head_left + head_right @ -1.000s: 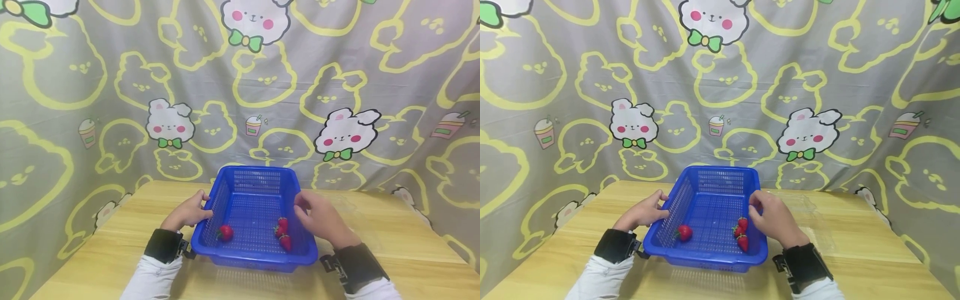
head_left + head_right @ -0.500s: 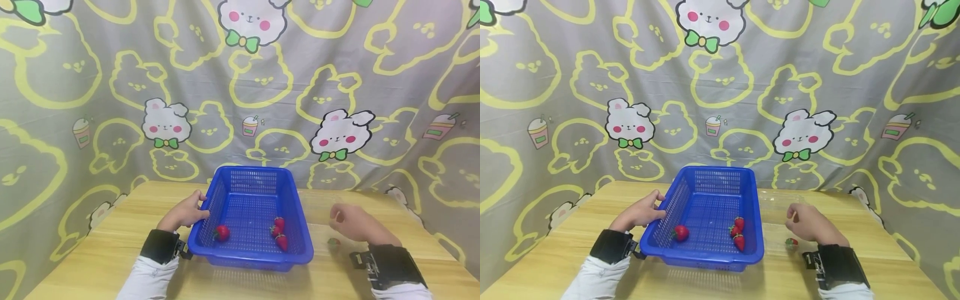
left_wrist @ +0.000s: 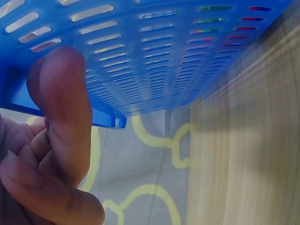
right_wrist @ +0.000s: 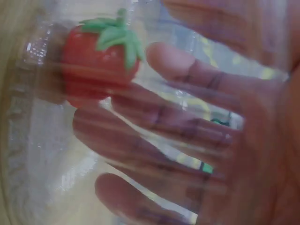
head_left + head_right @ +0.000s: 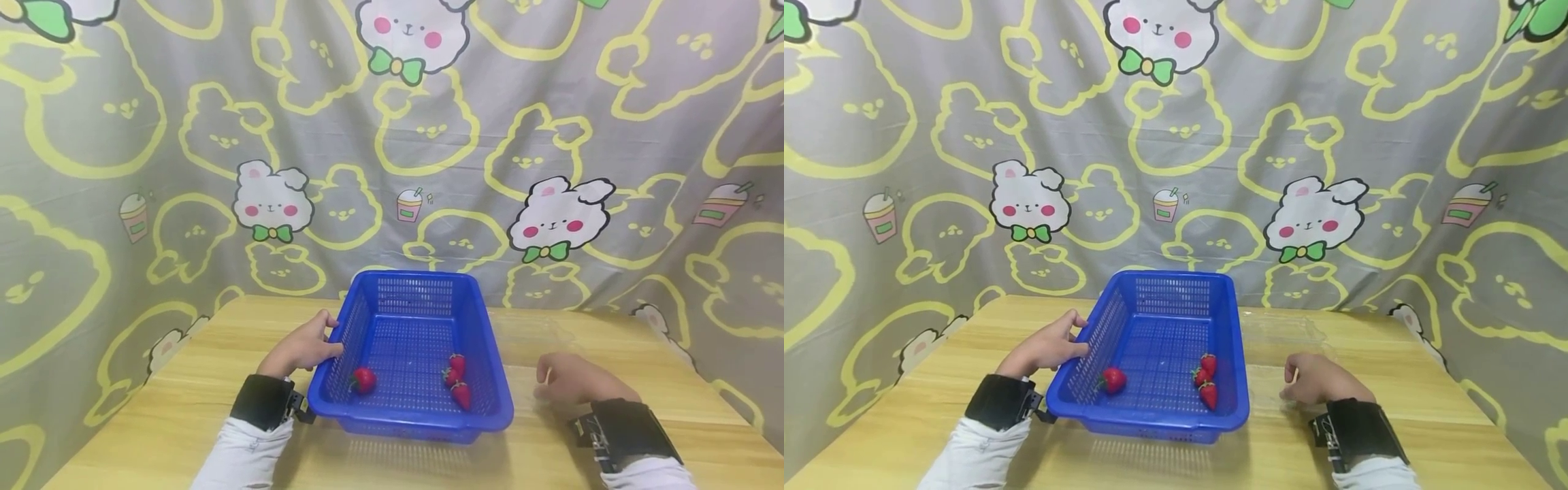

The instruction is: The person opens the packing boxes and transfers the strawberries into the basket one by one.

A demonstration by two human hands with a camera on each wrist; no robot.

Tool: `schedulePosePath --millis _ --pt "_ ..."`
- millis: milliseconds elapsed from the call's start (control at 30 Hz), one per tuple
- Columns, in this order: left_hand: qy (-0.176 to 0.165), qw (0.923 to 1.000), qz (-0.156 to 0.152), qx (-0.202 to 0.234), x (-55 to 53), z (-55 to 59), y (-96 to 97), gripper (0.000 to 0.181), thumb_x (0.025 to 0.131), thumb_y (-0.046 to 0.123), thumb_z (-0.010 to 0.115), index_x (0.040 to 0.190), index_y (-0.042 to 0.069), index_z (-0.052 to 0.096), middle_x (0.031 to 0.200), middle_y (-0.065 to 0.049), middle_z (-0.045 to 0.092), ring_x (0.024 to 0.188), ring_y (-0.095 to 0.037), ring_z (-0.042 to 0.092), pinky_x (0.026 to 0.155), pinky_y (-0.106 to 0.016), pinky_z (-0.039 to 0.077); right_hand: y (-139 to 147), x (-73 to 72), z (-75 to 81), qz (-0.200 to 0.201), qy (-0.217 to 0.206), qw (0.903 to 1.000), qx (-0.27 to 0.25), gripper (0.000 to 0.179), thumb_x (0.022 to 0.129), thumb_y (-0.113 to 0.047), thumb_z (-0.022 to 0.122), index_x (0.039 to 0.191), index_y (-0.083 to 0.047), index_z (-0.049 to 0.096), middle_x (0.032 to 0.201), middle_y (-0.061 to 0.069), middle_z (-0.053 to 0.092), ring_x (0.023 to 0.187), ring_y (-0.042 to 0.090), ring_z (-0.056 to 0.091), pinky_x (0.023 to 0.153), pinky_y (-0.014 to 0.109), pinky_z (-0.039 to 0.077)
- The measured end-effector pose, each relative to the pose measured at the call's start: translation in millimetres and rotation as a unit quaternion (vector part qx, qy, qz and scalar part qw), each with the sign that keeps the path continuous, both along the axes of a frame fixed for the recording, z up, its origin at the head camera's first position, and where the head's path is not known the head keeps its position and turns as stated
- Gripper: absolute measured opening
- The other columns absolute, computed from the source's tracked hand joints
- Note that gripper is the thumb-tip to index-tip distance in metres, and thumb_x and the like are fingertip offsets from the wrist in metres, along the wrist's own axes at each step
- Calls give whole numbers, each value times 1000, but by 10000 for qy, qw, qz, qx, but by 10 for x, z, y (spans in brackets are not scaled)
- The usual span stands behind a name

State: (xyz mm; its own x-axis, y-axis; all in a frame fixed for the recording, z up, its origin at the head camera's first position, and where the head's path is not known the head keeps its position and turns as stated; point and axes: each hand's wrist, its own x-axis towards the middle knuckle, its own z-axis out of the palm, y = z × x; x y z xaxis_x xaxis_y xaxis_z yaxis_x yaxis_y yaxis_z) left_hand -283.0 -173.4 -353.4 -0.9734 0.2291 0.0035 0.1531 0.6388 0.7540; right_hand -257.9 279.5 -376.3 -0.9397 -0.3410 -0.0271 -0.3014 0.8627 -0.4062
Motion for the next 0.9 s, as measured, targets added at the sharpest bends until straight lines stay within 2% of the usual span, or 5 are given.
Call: schedulePosePath --millis 267,500,700,900 --pt "-23 10000 10 -22 -8 25 30 37 86 6 63 117 1 43 79 -12 60 57 -19 53 45 -26 36 10 -11 -42 -26 -6 10000 -44 21 72 -15 76 81 -11 57 78 2 58 72 18 54 65 40 47" --pt "-11 10000 31 -58 -7 26 24 37 87 6 63 117 1 42 80 -12 60 59 -20 55 46 -26 37 -3 -26 -35 -143 -126 9998 56 18 75 -12 72 85 -10 58 85 3 61 78 20 55 69 41 48" --pt "-11 10000 23 -39 -4 22 16 37 87 6 63 117 1 42 80 -12 60 58 -20 55 44 -25 36 -10 -22 -44 -192 -204 9996 -26 16 75 -9 68 87 -9 57 86 4 60 77 21 54 67 41 47" --pt "-40 10000 27 2 1 16 3 38 86 6 62 117 0 41 80 -13 62 59 -21 59 43 -24 35 -18 -30 -58 -138 -198 9997 19 18 76 -13 70 89 -10 59 86 5 61 77 21 56 66 41 47"
